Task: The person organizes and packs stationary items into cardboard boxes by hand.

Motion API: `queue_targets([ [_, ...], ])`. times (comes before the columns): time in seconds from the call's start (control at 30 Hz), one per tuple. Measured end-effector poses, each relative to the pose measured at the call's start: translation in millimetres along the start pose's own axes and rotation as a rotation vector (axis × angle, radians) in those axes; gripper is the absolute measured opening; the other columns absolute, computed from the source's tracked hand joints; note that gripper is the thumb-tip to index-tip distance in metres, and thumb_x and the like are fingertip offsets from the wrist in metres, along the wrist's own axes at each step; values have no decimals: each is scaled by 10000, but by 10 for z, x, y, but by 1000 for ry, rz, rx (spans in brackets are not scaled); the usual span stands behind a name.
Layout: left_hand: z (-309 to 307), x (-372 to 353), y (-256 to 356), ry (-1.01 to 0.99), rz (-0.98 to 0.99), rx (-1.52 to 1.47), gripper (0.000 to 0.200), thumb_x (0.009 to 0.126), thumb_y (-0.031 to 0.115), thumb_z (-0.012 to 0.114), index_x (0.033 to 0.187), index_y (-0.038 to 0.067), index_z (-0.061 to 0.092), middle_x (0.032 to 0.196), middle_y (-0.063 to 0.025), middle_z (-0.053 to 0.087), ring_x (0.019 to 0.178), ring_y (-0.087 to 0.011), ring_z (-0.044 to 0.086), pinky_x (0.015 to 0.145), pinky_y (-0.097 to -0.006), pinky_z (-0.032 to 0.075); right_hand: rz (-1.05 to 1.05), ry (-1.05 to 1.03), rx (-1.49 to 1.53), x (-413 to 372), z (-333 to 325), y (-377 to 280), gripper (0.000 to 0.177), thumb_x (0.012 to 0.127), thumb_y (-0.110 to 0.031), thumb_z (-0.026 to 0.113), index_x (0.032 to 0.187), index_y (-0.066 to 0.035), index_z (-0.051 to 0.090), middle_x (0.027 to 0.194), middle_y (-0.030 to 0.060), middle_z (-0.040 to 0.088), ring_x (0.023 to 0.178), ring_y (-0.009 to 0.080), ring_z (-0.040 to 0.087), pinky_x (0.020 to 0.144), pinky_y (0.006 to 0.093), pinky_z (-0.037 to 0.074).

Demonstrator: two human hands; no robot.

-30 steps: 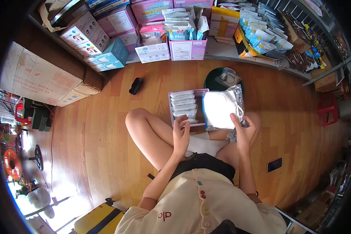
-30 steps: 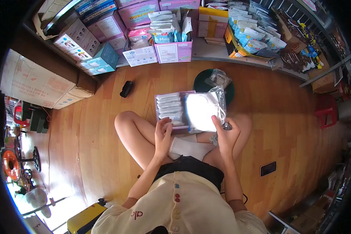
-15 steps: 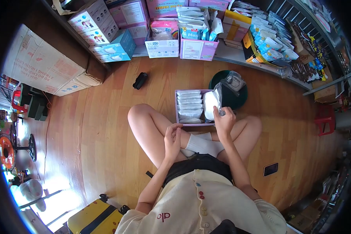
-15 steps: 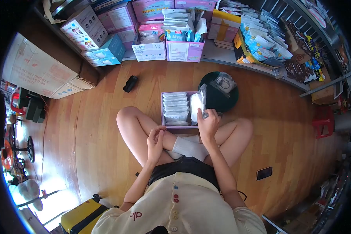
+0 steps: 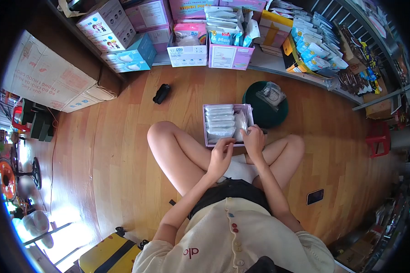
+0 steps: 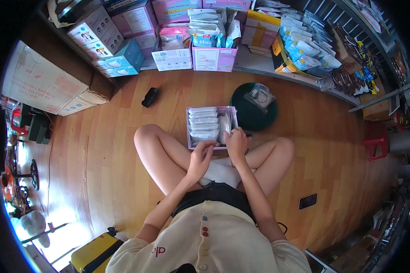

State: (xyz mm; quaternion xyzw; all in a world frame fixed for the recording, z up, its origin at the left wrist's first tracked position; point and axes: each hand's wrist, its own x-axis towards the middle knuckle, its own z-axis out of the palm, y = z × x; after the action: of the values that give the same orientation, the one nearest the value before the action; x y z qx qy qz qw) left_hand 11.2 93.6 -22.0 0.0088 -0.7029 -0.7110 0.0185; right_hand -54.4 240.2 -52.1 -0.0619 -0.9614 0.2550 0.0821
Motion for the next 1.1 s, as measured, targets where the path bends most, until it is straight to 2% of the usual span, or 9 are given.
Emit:
queue_targets([
  [0.2, 165, 691, -1, -64, 212, 218, 242, 828, -61, 509, 1064, -29, 555, 1031, -213, 569, 924, -385, 571, 811, -415, 481, -36, -202, -21, 87, -257, -17, 307, 759, -306, 705, 792, -6, 651, 817, 170, 642, 806, 373, 618, 736, 477, 469],
  [0.27, 134, 1046, -61, -159, 477, 504, 350, 735, -94, 539, 1068, 7, 574, 1064, -164, 581, 1013, -359, 534, 844, -425, 456, -13, -162, -22, 54, -312, -31, 328, 738, -301, 730, 791, 10, 640, 776, 183, 644, 765, 382, 621, 697, 451, 482],
  [0.4, 163, 1587, -49, -412, 635, 881, 445, 655, -85, 577, 1059, 95, 620, 1082, -64, 605, 1104, -287, 493, 878, -408, 421, -13, -160, 82, -20, -133, 177, 261, 807, -277, 650, 894, -34, 618, 806, 208, 647, 809, 392, 617, 742, 484, 462],
  [0.47, 212, 1774, -88, -789, 778, 1101, 451, 651, -59, 622, 1024, 192, 659, 1078, 27, 618, 1110, -210, 486, 884, -385, 387, -12, -147, 140, -20, -102, 226, 244, 816, -264, 638, 912, -41, 607, 795, 203, 648, 797, 393, 618, 745, 488, 457],
  [0.57, 330, 1857, -59, -970, 687, 1275, 335, 736, 20, 600, 996, 214, 681, 1057, 50, 632, 1141, -160, 475, 951, -416, 333, -82, -98, 95, -48, -124, 182, 219, 805, -249, 669, 868, -43, 628, 764, 182, 657, 759, 388, 631, 700, 471, 478],
  [0.77, 390, 2017, -232, -984, 753, 1417, 137, 778, 135, 614, 882, 211, 661, 893, 13, 633, 1070, -161, 507, 934, -415, 314, -53, -109, -29, -279, -262, 82, 214, 804, -259, 669, 838, -48, 647, 737, 151, 656, 732, 353, 631, 703, 476, 441],
  [0.97, 422, 2022, -228, -909, 751, 1291, 55, 780, 144, 613, 796, 191, 637, 854, 15, 624, 1030, -162, 519, 901, -413, 318, -169, 111, -143, -398, -199, 117, 183, 824, -217, 637, 821, -38, 677, 727, 168, 654, 721, 358, 628, 701, 474, 428],
  [1.03, 415, 2031, -185, -910, 772, 1287, 59, 786, 140, 609, 809, 187, 637, 861, 27, 625, 1024, -162, 520, 895, -406, 319, 96, -95, -12, -328, -245, 105, 163, 835, -168, 600, 867, -24, 668, 854, 179, 661, 803, 332, 632, 806, 464, 388],
  [1.1, 428, 2021, -166, -913, 795, 1279, 64, 791, 136, 606, 823, 183, 636, 867, 40, 626, 1018, -161, 521, 889, -400, 321, 68, -72, 0, -291, -222, 151, 154, 824, -139, 599, 893, -19, 667, 821, 192, 656, 774, 360, 630, 748, 471, 420],
])
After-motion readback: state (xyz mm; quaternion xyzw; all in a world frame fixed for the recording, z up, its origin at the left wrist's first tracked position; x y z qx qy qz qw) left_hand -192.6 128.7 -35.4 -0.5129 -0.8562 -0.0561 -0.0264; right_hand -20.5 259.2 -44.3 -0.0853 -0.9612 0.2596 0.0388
